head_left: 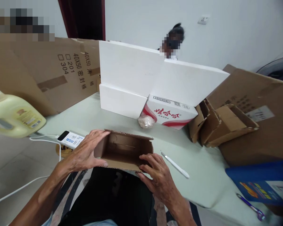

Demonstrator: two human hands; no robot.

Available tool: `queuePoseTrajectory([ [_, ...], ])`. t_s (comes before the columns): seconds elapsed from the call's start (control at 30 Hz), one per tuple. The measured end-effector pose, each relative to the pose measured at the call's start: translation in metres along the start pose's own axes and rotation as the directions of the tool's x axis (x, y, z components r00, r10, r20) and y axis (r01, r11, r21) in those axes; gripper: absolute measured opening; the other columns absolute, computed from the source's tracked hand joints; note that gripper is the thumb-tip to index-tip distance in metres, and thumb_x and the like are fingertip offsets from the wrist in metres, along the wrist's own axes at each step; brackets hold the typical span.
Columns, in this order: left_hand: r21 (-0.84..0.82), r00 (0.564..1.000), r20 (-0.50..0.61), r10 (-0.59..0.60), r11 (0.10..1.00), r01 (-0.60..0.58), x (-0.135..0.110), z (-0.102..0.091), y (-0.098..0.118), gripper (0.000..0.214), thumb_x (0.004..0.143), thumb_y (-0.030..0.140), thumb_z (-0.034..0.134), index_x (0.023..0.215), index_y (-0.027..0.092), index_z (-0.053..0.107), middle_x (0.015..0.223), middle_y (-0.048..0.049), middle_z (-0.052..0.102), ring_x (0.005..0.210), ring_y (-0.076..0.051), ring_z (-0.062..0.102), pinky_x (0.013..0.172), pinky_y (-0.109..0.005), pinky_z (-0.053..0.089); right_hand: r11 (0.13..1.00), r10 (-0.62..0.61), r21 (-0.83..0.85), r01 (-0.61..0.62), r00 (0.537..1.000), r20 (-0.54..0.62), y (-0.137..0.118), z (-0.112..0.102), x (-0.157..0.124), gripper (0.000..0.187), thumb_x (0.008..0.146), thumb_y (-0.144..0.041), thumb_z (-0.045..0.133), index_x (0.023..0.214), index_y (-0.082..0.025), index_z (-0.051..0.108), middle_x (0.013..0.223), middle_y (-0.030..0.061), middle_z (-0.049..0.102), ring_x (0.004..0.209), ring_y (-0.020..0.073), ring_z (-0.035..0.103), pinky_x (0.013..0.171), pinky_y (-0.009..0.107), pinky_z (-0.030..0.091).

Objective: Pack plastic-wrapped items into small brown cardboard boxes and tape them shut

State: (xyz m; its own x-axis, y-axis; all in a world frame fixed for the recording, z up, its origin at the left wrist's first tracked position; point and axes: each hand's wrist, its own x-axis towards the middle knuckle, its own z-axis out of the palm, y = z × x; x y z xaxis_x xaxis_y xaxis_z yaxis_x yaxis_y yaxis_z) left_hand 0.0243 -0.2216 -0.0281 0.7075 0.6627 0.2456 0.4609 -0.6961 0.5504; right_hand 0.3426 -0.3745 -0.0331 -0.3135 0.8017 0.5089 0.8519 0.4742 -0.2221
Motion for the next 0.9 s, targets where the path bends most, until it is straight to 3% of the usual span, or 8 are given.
queuePoseTrajectory([
  [0.2,-0.019,1.000,0.008,-0.010,1.000,0.010,0.003,-0.001,-0.001,0.112,0.080,0.042,0.093,0.171,0.032,0.029,0.167,-0.0152,0.047,0.153,-0.041,0.047,0.125,-0.062,0.044,0.999,-0.007,-0.055,0.005,0.999,-0.047,0.004,0.007,-0.008,0.011,0.096,-0.013,0.073,0.096,-0.022,0.068,0.122,0.0114,0.075,0.112,0.0288,0.068,0.095,0.047,0.058],
  [0.47,-0.141,0.999,-0.043,0.006,0.990,-0.012,0.003,-0.002,-0.010,0.082,0.090,0.053,0.084,0.162,0.034,0.049,0.167,-0.0135,0.048,0.152,-0.040,0.050,0.125,-0.060,0.045,0.999,0.036,0.007,-0.036,0.993,-0.108,0.015,0.007,-0.006,0.011,0.099,-0.013,0.072,0.094,-0.022,0.069,0.116,0.0099,0.077,0.105,0.0260,0.067,0.090,0.043,0.058],
  [0.57,-0.295,0.990,-0.143,0.008,0.954,-0.051,0.004,0.000,-0.023,0.099,0.083,0.061,0.090,0.167,0.039,0.041,0.171,-0.0125,0.041,0.158,-0.041,0.043,0.124,-0.057,0.047,0.988,0.089,0.137,-0.069,0.985,-0.149,0.024,0.000,-0.004,0.012,0.102,-0.014,0.069,0.094,-0.023,0.071,0.114,0.0078,0.077,0.105,0.0238,0.067,0.092,0.040,0.056],
  [0.63,-0.415,0.989,-0.145,-0.024,0.909,-0.039,0.006,0.006,-0.034,0.115,0.077,0.066,0.093,0.171,0.040,0.031,0.175,-0.0141,0.036,0.161,-0.042,0.037,0.122,-0.056,0.048,0.954,0.182,0.263,-0.142,0.974,-0.133,0.035,-0.008,-0.004,0.011,0.104,-0.020,0.068,0.096,-0.025,0.074,0.111,0.0065,0.077,0.102,0.0227,0.068,0.092,0.039,0.055],
  [0.7,-0.502,0.997,-0.051,-0.055,0.864,0.022,0.008,0.015,-0.043,0.126,0.072,0.070,0.094,0.174,0.039,0.025,0.178,-0.0159,0.033,0.164,-0.043,0.032,0.124,-0.060,0.044,0.864,0.322,0.424,-0.271,0.945,-0.052,0.049,-0.016,-0.005,0.016,0.105,-0.032,0.068,0.096,-0.024,0.077,0.108,0.0066,0.077,0.100,0.0230,0.069,0.087,0.036,0.055],
  [0.77,-0.557,0.995,0.077,-0.057,0.825,0.091,0.007,0.023,-0.048,0.136,0.066,0.075,0.095,0.175,0.037,0.023,0.179,-0.0174,0.033,0.165,-0.045,0.030,0.127,-0.063,0.038,0.699,0.477,0.580,-0.419,0.877,0.060,0.066,-0.020,-0.006,0.032,0.102,-0.050,0.071,0.087,-0.022,0.076,0.101,0.0066,0.076,0.093,0.0225,0.068,0.079,0.034,0.053],
  [0.9,-0.606,0.973,0.228,-0.018,0.780,0.157,-0.001,0.029,-0.038,0.146,0.059,0.072,0.099,0.176,0.036,0.020,0.180,-0.0178,0.030,0.158,-0.046,0.041,0.125,-0.061,0.042,0.203,0.712,0.745,-0.636,0.617,0.333,0.098,-0.013,-0.007,0.059,0.077,-0.077,0.085,0.073,-0.020,0.068,0.074,0.0014,0.067,0.068,0.0156,0.056,0.065,0.029,0.045],
])
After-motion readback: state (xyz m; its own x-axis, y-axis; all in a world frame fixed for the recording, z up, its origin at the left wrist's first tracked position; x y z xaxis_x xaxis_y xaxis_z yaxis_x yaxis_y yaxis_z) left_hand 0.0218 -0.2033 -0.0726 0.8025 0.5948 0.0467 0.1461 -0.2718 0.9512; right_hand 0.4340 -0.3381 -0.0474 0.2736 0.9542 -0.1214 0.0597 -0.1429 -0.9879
